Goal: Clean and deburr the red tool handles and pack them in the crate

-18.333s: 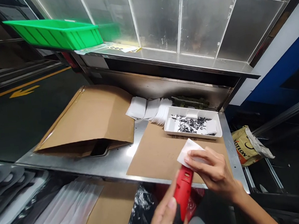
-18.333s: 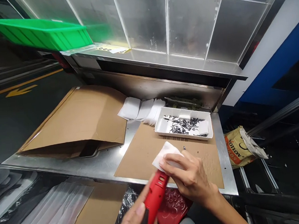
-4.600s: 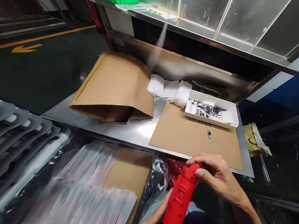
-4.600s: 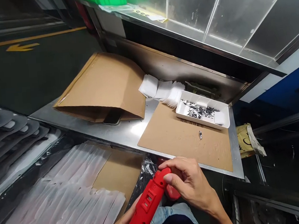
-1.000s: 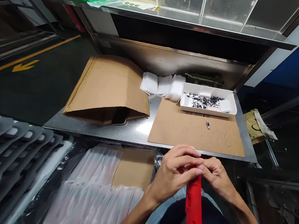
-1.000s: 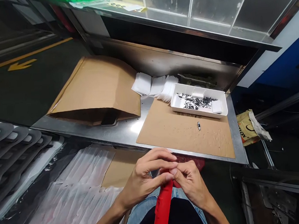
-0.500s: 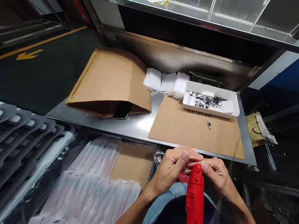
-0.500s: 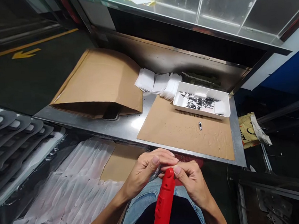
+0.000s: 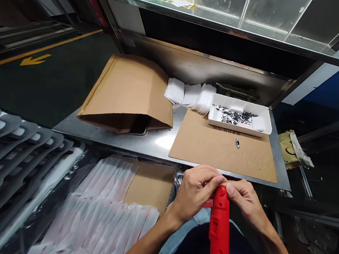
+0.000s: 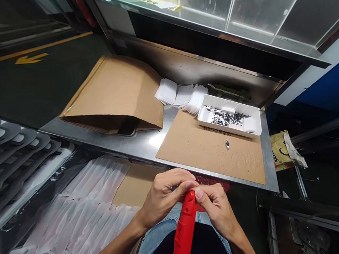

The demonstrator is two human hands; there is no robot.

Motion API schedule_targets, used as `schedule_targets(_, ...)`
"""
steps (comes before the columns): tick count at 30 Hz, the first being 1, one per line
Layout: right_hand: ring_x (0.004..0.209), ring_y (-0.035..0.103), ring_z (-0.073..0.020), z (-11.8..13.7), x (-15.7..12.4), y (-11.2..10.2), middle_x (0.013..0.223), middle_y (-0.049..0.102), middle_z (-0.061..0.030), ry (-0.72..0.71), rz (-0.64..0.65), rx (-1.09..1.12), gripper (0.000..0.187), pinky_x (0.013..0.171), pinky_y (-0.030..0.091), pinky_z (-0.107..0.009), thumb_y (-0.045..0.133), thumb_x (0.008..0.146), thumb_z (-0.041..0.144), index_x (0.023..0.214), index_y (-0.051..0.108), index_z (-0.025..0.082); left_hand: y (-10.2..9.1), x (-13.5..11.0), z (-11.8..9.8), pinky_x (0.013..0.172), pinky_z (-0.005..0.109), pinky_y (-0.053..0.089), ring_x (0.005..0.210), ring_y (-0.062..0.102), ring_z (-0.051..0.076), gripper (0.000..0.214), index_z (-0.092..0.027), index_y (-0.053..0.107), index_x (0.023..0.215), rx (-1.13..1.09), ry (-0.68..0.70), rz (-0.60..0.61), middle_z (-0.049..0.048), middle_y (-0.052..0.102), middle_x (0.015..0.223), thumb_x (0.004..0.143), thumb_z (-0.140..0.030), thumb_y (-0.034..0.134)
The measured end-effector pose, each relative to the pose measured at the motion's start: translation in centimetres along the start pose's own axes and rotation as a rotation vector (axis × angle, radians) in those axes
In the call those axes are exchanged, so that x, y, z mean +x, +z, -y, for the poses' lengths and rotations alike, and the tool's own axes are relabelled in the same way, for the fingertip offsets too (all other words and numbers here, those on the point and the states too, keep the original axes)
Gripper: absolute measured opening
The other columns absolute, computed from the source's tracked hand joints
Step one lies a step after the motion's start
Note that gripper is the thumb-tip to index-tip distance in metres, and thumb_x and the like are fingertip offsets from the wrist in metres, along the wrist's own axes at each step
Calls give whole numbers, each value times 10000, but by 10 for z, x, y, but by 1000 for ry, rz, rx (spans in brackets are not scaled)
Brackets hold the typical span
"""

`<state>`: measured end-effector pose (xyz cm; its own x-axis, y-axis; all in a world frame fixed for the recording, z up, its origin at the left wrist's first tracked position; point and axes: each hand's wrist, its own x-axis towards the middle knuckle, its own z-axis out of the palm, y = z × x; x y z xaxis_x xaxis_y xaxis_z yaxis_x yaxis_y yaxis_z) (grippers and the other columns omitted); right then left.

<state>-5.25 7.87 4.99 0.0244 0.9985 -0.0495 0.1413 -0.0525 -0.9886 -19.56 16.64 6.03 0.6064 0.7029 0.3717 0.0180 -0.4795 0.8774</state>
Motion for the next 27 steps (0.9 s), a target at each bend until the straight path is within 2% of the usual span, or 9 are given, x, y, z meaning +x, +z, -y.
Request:
schedule_targets(2,580,348,-126,2,1,0,574,359,20,7,19,19,481,585,304,-262,413,943,441,547,493,179,-2,0,1,670,209,529,721,686,134,322,-137,735,747,-65,-34,45,66,743,730,928,-212,479)
schedule_targets(4,570,338,-126,2,1,0,564,348,24,9,14,29,478,588,315,-261,426,939,441,544,496,182,-6,-2,1,716,215,539,789,692,144,298,-150,758,827,-117,-54,75,66,760,768,926,-228,488)
schedule_targets(8,549,246,-102,-2,1,-1,583,297,41,-11,9,42,453,521,222,-252,425,948,437,571,410,186,-17,-2,0,796,257,547,903,691,191,199,-151,764,950,-153,-91,166,99,781,879,820,-247,647)
schedule_targets(12,555,250,-98,-4,1,0,584,299,43,-12,47,41,437,523,208,-257,425,954,430,594,424,182,-28,0,-7,865,306,545,949,700,213,249,-195,748,1013,-135,-204,307,87,771,1009,782,-197,654)
schedule_targets(15,558,259,-100,0,0,1,580,300,43,5,31,36,434,528,216,-258,434,951,432,597,443,181,-30,0,-13,813,349,572,904,713,253,289,-171,742,1029,-140,-358,313,90,786,910,758,-223,656)
schedule_targets(17,554,260,-101,3,0,2,578,302,43,3,24,22,445,524,218,-258,433,948,446,591,443,181,-29,-1,-17,804,360,575,868,718,258,260,-161,755,987,-128,-377,276,76,783,794,763,-236,647)
schedule_targets(22,541,282,-109,5,1,5,551,318,38,5,32,-34,536,546,283,-257,394,939,521,526,439,183,-23,-3,-17,882,355,545,777,718,219,216,-171,762,863,53,-165,182,52,778,777,707,-320,759)
schedule_targets(25,539,297,-118,2,-1,5,542,354,29,24,-23,-61,569,537,308,-257,378,929,574,529,488,184,-21,-3,-12,950,327,503,780,722,171,135,-186,741,877,97,1,184,14,784,793,777,-273,714)
schedule_targets(27,542,324,-125,0,-3,5,547,394,19,31,-80,-72,574,529,321,-260,387,921,590,544,535,183,-22,-3,-6,954,295,500,864,723,159,132,-187,730,936,72,105,209,19,790,881,825,-204,660)
